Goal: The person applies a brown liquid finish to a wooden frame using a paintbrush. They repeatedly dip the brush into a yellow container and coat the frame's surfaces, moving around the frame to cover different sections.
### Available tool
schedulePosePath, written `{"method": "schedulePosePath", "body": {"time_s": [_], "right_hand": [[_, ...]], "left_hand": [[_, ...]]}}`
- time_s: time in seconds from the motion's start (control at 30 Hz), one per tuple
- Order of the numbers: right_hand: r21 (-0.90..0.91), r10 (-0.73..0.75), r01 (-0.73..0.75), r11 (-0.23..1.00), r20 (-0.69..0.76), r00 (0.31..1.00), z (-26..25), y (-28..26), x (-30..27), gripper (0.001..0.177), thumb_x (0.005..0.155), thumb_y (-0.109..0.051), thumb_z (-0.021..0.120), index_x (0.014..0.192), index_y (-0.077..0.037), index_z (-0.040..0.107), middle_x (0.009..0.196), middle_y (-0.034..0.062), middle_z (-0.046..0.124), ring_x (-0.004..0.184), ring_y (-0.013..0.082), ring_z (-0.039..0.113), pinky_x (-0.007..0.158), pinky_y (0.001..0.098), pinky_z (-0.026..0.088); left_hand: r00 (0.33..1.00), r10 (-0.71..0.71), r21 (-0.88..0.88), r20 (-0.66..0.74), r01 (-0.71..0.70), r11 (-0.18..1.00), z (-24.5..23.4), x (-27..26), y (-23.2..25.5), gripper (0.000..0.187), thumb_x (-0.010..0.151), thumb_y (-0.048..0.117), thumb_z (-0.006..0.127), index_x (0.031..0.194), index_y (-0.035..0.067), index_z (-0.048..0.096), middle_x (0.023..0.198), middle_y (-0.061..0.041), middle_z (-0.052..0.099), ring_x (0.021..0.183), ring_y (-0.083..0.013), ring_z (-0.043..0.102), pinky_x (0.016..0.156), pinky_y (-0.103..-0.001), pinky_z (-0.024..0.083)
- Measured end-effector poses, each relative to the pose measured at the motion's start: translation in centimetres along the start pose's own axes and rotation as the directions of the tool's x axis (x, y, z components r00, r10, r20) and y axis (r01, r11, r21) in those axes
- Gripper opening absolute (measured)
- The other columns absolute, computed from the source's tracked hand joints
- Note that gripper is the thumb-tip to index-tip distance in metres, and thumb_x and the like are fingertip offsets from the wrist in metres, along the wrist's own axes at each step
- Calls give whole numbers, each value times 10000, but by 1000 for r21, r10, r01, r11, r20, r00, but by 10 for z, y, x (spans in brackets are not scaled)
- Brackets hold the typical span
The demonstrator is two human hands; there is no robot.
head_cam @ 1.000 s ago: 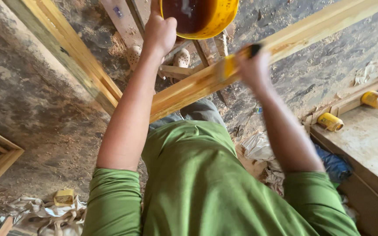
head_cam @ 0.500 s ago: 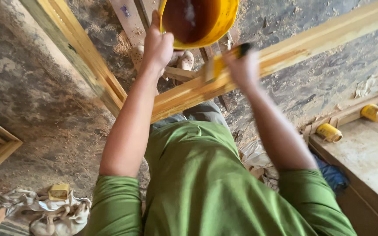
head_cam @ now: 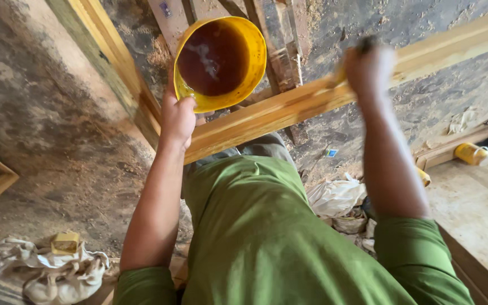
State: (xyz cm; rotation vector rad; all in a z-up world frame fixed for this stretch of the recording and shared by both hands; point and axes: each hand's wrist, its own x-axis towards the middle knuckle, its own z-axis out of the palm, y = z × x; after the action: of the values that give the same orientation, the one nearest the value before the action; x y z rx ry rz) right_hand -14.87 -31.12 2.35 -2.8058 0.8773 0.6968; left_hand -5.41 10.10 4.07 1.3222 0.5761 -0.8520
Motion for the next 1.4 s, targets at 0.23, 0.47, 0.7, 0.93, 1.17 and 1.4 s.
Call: {"method": "schedulePosePath", "body": {"time_s": [0.23,0.47,0.7,0.93,1.17,1.4], "right_hand": [[507,-365,283,814,68,929,56,-143,-56,285,881,-241,758,1118,-85,731,842,169,740,758,316,735,712,438,591],[642,-158,4,767,183,970,43,-129,-61,134,882,-116,698,969,-25,747,789,93,744,658,161,706,578,319,569],[706,-178,275,653,-210,961,40,-76,-79,94,874,32,695,957,-12,708,926,98,710,814,159,647,693,277,560],[486,-203,203,850,-53,978,59,-2,-59,131,942,-14,658,1011,-78,750,896,100,741,790,195,688,702,355,552],[-99,-220,199,975,-565,795,-30,144,-4,104,1008,-83,671,912,-57,638,795,72,670,764,249,659,624,367,535],[745,26,159,648,-230,973,58,-24,-135,128,1001,-88,636,878,-53,648,820,43,624,731,141,562,672,329,463]], "left_hand": [[970,241,-35,30,-240,970,-12,-20,-3,726,853,-123,442,1559,50,452,1479,-98,581,1357,-189,559,1142,-287,451],[956,293,-53,8,-293,955,-27,-33,0,746,865,-115,437,1579,68,325,1533,-73,506,1394,-171,499,1164,-283,404],[935,347,-73,71,-342,937,-40,-40,12,727,856,-135,404,1562,37,437,1522,-96,541,1434,-187,495,1215,-290,384],[956,285,-79,66,-280,957,-47,-42,1,748,850,-120,409,1577,56,397,1503,-95,545,1398,-196,523,1182,-303,419],[946,314,54,86,-319,946,-50,-42,-8,762,874,-108,426,1613,19,290,1596,-95,456,1458,-185,456,1201,-284,360],[954,264,135,143,-283,949,-41,-42,-9,752,826,-113,415,1564,24,378,1472,-96,559,1360,-182,531,1146,-274,408]]}}
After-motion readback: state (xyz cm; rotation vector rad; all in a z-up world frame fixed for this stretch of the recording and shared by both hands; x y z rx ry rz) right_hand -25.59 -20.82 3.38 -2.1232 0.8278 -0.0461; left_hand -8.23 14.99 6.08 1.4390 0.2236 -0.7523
